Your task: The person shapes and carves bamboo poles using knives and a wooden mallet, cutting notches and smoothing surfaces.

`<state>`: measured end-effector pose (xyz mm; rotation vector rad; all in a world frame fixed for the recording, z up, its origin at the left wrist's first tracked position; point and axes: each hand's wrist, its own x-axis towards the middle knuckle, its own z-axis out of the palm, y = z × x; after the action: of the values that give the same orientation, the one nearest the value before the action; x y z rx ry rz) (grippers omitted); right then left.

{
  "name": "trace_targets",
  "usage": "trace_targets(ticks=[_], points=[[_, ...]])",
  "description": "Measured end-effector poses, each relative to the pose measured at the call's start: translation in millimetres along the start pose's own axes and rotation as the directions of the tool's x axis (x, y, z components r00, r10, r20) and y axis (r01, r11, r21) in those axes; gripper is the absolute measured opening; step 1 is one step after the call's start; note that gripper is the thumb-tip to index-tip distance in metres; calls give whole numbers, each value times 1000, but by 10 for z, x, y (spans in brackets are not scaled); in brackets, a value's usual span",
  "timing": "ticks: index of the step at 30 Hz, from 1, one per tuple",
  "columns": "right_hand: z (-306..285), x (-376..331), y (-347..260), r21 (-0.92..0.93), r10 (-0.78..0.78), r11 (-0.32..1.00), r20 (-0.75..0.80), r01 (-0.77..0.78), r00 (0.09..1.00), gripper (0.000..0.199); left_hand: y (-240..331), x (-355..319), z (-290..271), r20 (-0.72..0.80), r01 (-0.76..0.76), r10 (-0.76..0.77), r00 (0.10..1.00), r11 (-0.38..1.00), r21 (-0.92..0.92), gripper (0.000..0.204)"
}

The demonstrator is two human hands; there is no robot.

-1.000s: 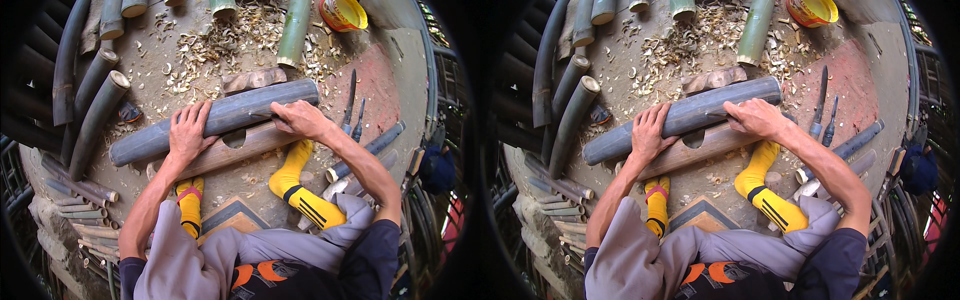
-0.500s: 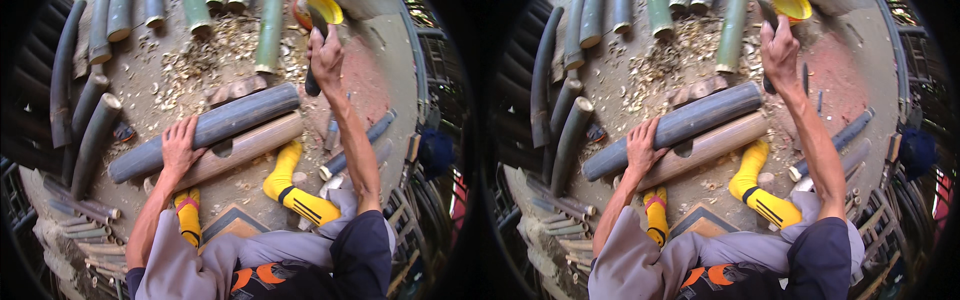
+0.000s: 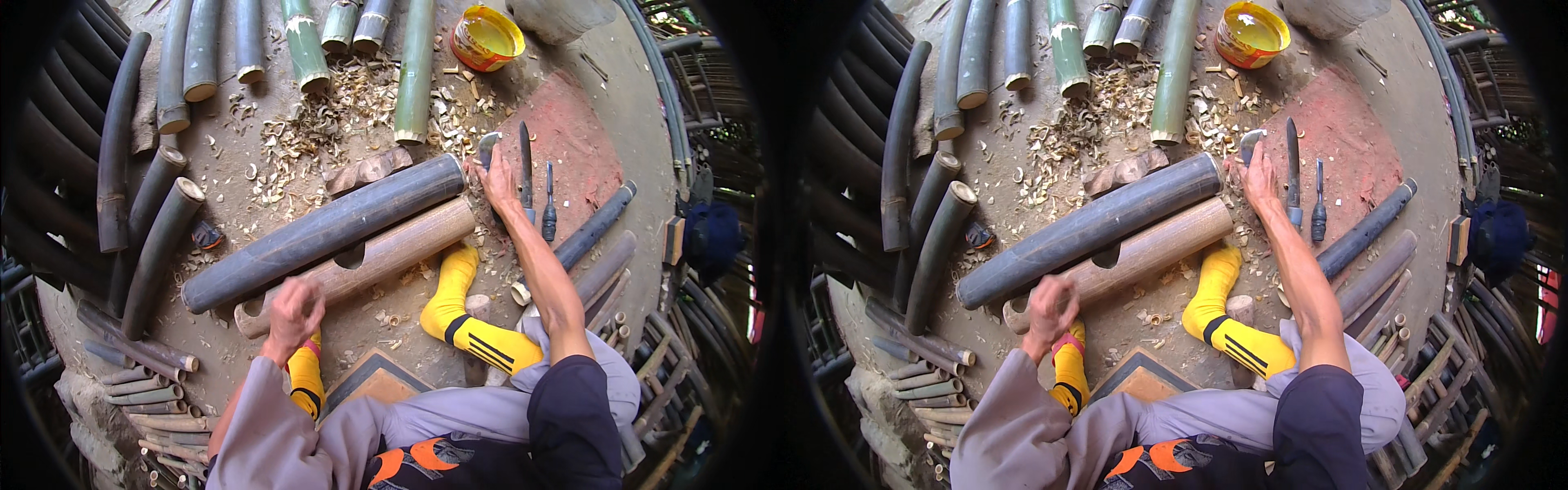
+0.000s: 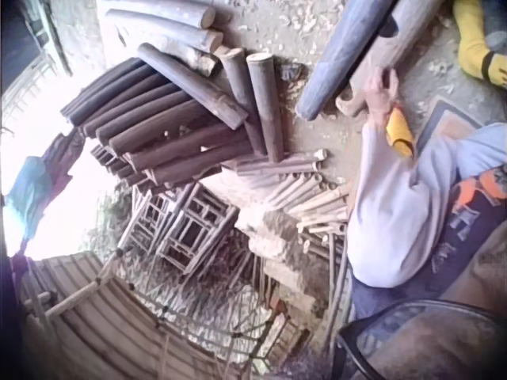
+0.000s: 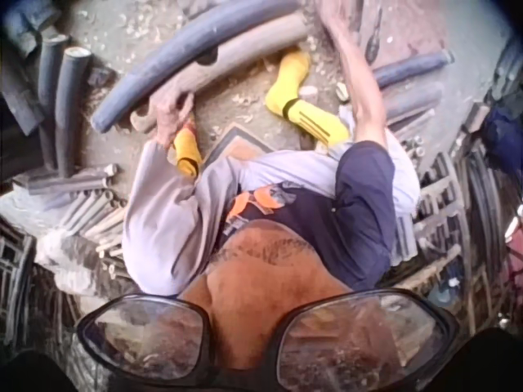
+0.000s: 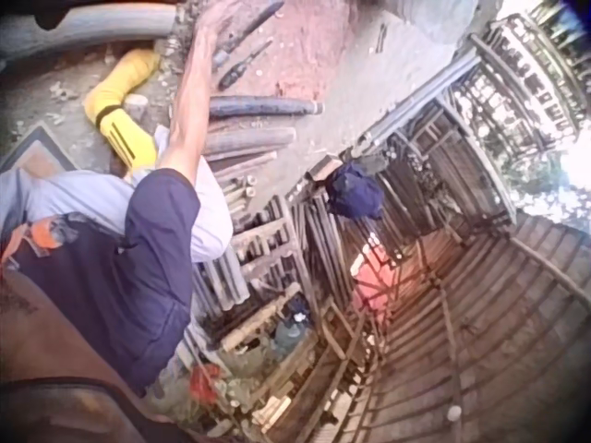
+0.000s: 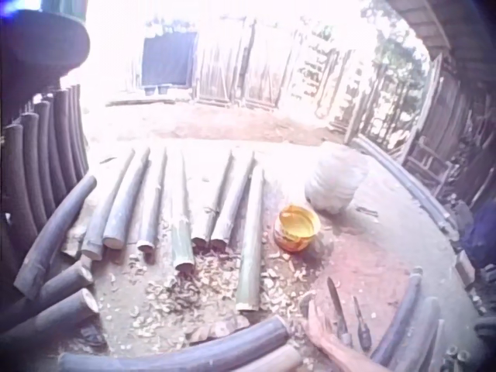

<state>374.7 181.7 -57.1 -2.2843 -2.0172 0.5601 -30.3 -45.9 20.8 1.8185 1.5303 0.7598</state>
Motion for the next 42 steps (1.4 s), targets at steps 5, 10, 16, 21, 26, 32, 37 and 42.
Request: trace_targets(ticks=[5, 10, 16, 21, 26, 32, 37, 42], points=[[-135, -88, -68, -137, -209, 972, -140, 191, 968, 63, 143, -643, 57, 634, 918, -738, 232, -50, -394, 48], [-462, -415, -597, 81, -540, 836, -56, 543, 840, 40, -227, -790, 262, 685, 433, -701, 196, -565, -702, 113], [-219, -1396, -894, -37, -837, 508, 216, 861, 503, 63, -302, -537, 367, 485, 144, -860, 160, -465, -873, 117], [-122, -1661, -974, -202, -765, 563, 239, 802, 598, 88, -354, -654, 355, 236, 49, -910, 340, -234, -971, 92], [-280, -1560, -1052, -97, -756, 610, 228, 787, 614, 98, -204, -437, -157, -63, 74, -861, 505, 115, -991, 71], [-433, -1368, -1120, 221, -712, 626, -228, 748, 664, 89, 450, 275, -840, -278, -30, -355, 892, 568, -822, 49], [-833, -1180, -1239, 607, -190, 752, -174, 257, 966, 97, 287, 121, -502, 6, 304, -485, 875, 538, -786, 41], [-697, -740, -746, 811, 213, 583, -200, 40, 956, 95, 119, -121, -273, 121, 431, -530, 839, 514, -742, 38]])
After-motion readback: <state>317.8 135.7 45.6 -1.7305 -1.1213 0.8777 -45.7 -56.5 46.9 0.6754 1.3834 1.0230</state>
